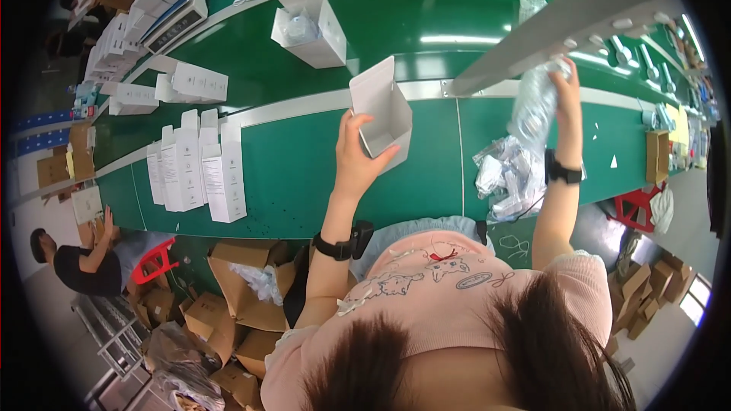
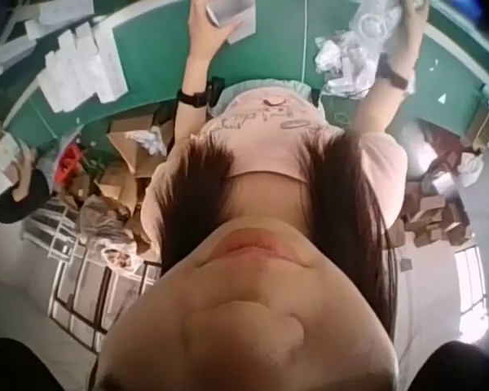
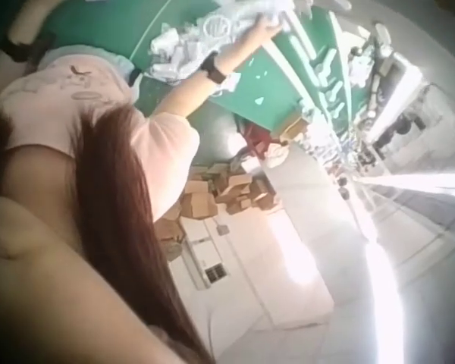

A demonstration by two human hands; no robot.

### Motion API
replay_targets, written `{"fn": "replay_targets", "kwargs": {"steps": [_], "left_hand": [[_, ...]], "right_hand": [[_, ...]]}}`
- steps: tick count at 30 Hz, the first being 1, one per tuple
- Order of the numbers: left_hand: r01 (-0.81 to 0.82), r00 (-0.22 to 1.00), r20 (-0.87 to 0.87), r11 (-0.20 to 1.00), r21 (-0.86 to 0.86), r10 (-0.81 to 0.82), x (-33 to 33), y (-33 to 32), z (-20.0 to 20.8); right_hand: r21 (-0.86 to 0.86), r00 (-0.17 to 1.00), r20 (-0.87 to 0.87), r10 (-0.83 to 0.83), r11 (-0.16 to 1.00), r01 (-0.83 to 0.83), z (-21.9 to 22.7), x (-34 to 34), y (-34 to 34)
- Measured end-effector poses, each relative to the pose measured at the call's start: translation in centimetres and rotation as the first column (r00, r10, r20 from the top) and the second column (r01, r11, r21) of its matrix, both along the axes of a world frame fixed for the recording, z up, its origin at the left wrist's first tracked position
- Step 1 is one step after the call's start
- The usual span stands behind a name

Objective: The person packages items by hand, placing a bubble-wrapped device and a small plastic bag into a white box. They repeat this process with several boxes, occasionally moving items on the table to reach the packaging.

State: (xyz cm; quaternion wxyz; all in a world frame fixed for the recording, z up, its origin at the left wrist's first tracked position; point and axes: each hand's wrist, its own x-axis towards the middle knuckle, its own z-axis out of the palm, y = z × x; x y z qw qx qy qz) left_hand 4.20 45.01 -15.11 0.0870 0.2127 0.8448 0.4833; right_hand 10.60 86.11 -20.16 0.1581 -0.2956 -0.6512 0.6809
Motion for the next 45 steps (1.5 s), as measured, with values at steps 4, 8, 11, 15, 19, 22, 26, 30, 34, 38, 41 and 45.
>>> {"fn": "replay_targets", "kwargs": {"steps": [4, 8, 11, 15, 19, 22, 26, 30, 34, 38, 41, 45], "left_hand": [[-0.016, 0.999, -0.038, 0.995, 0.100, 0.020, 0.2, 2.5, -0.6], [-0.042, 0.996, -0.066, 0.984, 0.176, 0.054, 1.6, 4.2, -1.4], [-0.213, 0.977, 0.027, 0.976, 0.050, 0.212, 2.2, 4.8, -1.5], [-0.175, 0.975, -0.107, 0.967, 0.183, 0.197, 3.4, 5.9, -1.2], [-0.087, 0.952, -0.269, 0.972, 0.220, 0.147, 5.4, 6.0, -2.7], [-0.140, 0.972, -0.138, 0.943, 0.303, 0.189, 4.4, 5.4, -3.3], [-0.055, 0.978, -0.174, 0.950, 0.307, 0.113, 2.7, 5.2, -1.8], [-0.018, 0.967, -0.231, 0.933, 0.360, 0.108, 2.7, 6.0, -0.4], [-0.151, 0.964, -0.171, 0.945, 0.290, 0.206, 2.9, 5.9, -4.0], [-0.208, 0.959, -0.167, 0.970, 0.123, 0.227, 2.7, 4.5, -3.9], [-0.180, 0.963, -0.202, 0.984, 0.013, 0.178, 2.4, 5.6, 0.1], [-0.176, 0.958, -0.252, 0.975, -0.138, 0.137, 2.3, 6.0, 2.0]], "right_hand": [[-0.304, 0.957, -0.270, -0.104, 0.952, 0.018, 8.7, 4.5, -8.0], [-0.366, 0.849, -0.429, -0.308, 0.919, 0.148, 12.2, -0.4, -17.5], [0.065, 0.815, -0.465, -0.346, 0.905, 0.421, 11.0, -4.2, -21.5], [0.547, 0.802, -0.575, -0.163, 0.652, 0.525, 7.6, -5.4, -24.4], [0.768, 0.962, -0.265, 0.063, 0.617, 0.171, 7.1, -4.0, -24.8], [0.903, 0.931, -0.090, 0.353, 0.424, -0.074, 8.6, 0.3, -22.7], [0.853, 0.968, -0.121, 0.218, 0.521, -0.010, 5.7, 5.6, -14.5], [0.929, 0.826, 0.302, -0.477, 0.340, -0.144, -2.9, 14.9, -1.3], [0.763, 0.230, 0.632, -0.740, 0.646, -0.023, -7.7, 21.3, 5.8], [0.663, 0.281, 0.723, -0.631, 0.748, -0.023, -8.8, 22.3, 7.2], [0.781, 0.707, 0.483, -0.516, 0.620, -0.081, -8.7, 23.9, 8.9], [0.673, 0.912, 0.216, -0.349, 0.730, 0.120, -2.5, 17.2, 4.1]]}}
